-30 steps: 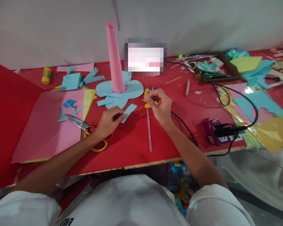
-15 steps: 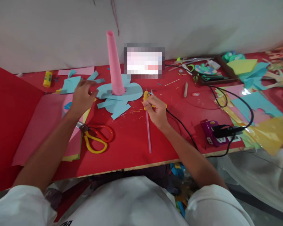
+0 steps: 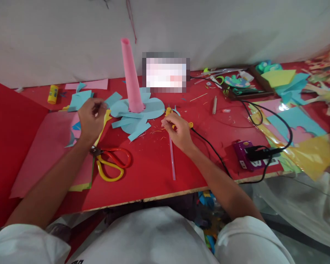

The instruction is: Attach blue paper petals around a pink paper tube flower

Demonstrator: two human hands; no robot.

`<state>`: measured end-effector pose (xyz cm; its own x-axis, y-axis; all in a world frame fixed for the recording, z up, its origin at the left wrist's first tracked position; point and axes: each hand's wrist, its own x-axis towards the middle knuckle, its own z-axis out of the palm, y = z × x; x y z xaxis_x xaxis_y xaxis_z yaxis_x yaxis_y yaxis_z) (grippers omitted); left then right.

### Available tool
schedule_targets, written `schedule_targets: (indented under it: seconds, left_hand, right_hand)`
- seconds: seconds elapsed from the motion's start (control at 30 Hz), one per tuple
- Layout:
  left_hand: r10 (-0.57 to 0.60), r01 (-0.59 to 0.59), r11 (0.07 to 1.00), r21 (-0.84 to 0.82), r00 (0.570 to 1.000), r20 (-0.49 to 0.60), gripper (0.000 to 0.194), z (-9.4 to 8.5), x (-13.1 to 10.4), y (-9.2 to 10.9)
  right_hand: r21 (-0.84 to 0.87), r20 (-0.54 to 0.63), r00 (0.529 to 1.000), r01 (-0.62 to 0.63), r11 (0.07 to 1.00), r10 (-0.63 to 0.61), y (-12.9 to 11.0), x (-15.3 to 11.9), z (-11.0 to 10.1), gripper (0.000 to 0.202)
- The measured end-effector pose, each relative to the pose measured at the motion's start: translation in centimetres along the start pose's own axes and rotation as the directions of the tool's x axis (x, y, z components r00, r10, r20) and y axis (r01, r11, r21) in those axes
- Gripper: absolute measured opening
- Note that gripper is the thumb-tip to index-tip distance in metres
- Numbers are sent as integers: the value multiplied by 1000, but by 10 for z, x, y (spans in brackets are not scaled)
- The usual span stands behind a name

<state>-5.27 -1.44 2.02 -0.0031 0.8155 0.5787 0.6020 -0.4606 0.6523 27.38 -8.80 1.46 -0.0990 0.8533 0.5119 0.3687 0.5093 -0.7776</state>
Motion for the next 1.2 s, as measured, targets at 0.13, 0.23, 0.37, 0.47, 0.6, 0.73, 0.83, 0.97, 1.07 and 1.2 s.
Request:
schedule_targets:
  seconds: [0.13, 0.23, 0.37, 0.47, 0.6, 0.73, 0.83, 0.97, 1.07, 1.2]
  left_hand:
    - [-52, 113, 913, -392, 985, 164, 28, 10, -39, 46]
    - [-44, 249, 782, -571, 936, 349, 31, 20, -58, 70]
    - [-1, 344, 722, -601, 869, 495, 29, 26, -70, 84]
    - [27, 334, 727, -600, 859, 512, 28, 24, -73, 85]
    - [28, 328, 741, -586, 856, 516, 26, 23, -74, 85]
    - [60, 350, 699, -624, 840, 539, 29, 25, -76, 85]
    - [46, 361, 733, -577, 819, 571, 35, 25, -77, 87]
    - [-50, 379, 797, -470, 817, 574, 39, 26, -77, 89]
    - [-152, 438, 788, -433, 820, 552, 40, 27, -77, 85]
    - [-209, 458, 796, -396, 821, 531, 38, 29, -77, 80]
  right_hand:
    - [-43, 112, 990, 88, 995, -83, -3, -4, 7, 27]
    - [-83, 220, 971, 109, 991, -89, 0, -10, 12, 25]
    - [-175, 324, 941, 164, 971, -101, 5, -15, 14, 42]
    - [-241, 316, 932, 257, 936, -175, 9, -15, 14, 42]
    - [-274, 264, 938, 296, 915, -224, 11, -14, 12, 38]
    - [-278, 256, 942, 289, 916, -219, 12, -13, 11, 42]
    - [-299, 321, 924, 307, 904, -208, 16, -14, 12, 46]
    - [-268, 432, 879, 338, 902, -201, 20, -11, 10, 53]
    - [-249, 457, 868, 336, 908, -195, 22, -5, 1, 58]
    - [-466, 217, 975, 156, 871, -59, 29, 3, -19, 46]
